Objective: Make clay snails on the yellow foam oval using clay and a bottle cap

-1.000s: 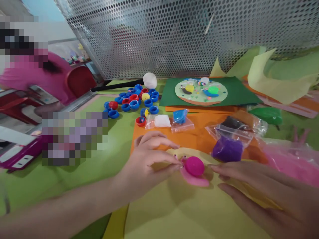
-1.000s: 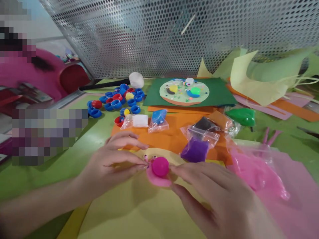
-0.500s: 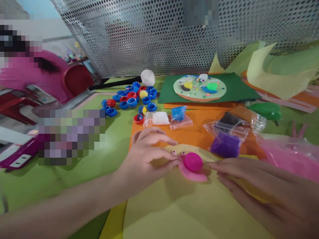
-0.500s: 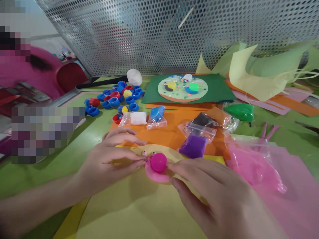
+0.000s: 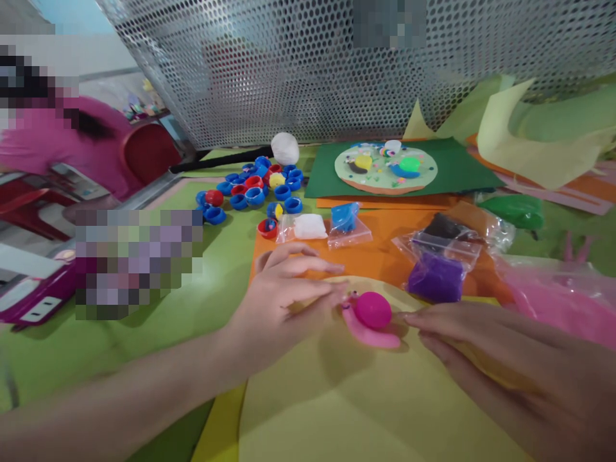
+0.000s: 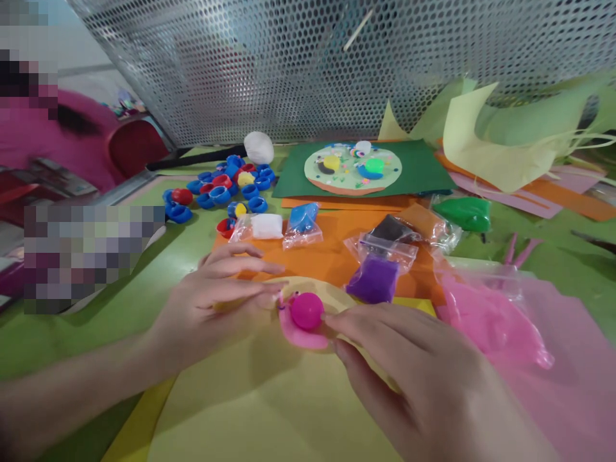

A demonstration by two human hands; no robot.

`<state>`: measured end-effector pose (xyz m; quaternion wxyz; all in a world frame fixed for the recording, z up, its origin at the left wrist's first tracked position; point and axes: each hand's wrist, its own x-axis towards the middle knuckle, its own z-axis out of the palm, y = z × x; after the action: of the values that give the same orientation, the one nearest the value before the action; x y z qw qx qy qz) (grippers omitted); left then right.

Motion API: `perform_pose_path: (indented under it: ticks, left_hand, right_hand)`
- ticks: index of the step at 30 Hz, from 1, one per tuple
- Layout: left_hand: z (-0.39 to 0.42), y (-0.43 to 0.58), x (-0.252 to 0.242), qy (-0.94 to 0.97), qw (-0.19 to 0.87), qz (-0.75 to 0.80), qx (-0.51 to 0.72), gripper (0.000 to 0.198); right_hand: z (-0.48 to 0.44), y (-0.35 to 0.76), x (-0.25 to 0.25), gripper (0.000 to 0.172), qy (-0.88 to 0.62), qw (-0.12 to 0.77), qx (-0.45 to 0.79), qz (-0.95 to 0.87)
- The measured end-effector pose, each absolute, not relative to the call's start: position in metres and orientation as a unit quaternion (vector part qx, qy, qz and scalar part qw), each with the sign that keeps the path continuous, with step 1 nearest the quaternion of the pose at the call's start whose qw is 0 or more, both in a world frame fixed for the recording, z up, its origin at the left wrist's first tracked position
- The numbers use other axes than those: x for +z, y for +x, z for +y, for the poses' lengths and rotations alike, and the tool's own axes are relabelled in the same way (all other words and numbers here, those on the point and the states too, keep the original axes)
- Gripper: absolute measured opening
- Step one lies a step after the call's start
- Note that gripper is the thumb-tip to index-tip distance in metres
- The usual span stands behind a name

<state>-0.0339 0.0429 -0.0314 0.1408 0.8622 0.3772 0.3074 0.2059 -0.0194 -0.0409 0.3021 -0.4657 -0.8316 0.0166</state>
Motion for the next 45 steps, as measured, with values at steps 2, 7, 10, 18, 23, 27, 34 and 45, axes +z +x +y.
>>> perform_pose_path:
  ticks: [2, 7, 10, 18, 23, 27, 34, 45]
  left_hand:
    - [0.041, -0.036, -0.028, 0.859, 0.146, 0.38, 0.31, 0.027]
    - [0.037, -0.044, -0.021, 0.908, 0.115, 0.289, 0.281, 0.079]
    - [0.037, -0.046, -0.021, 0.925, 0.103, 0.26, 0.257, 0.085]
    - [0.04, -0.044, -0.022, 0.933, 0.096, 0.245, 0.244, 0.081]
    - [0.041, -0.042, -0.023, 0.931, 0.112, 0.256, 0.236, 0.078]
    - [0.041, -0.041, -0.021, 0.924, 0.137, 0.255, 0.249, 0.077]
    - [0.04, -0.042, -0.022, 0.923, 0.159, 0.253, 0.243, 0.08]
    - [0.036, -0.042, -0.021, 0.915, 0.154, 0.286, 0.238, 0.076]
  right_hand:
    - [-0.021, 0.205, -0.04, 0.018, -0.478, 0.303, 0.024, -0.824]
    - [-0.02, 0.204, -0.04, 0.016, -0.464, 0.296, 0.021, -0.835]
    - [-0.017, 0.204, -0.039, 0.014, -0.454, 0.298, 0.016, -0.84]
    - [-0.021, 0.206, -0.042, 0.019, -0.47, 0.288, 0.018, -0.834]
    - [-0.022, 0.205, -0.044, 0.022, -0.475, 0.298, 0.044, -0.827]
    - [-0.021, 0.206, -0.044, 0.022, -0.478, 0.292, 0.046, -0.827]
    - [-0.02, 0.204, -0.045, 0.022, -0.475, 0.29, 0.046, -0.829]
    - [-0.022, 0.205, -0.044, 0.021, -0.464, 0.305, 0.034, -0.831]
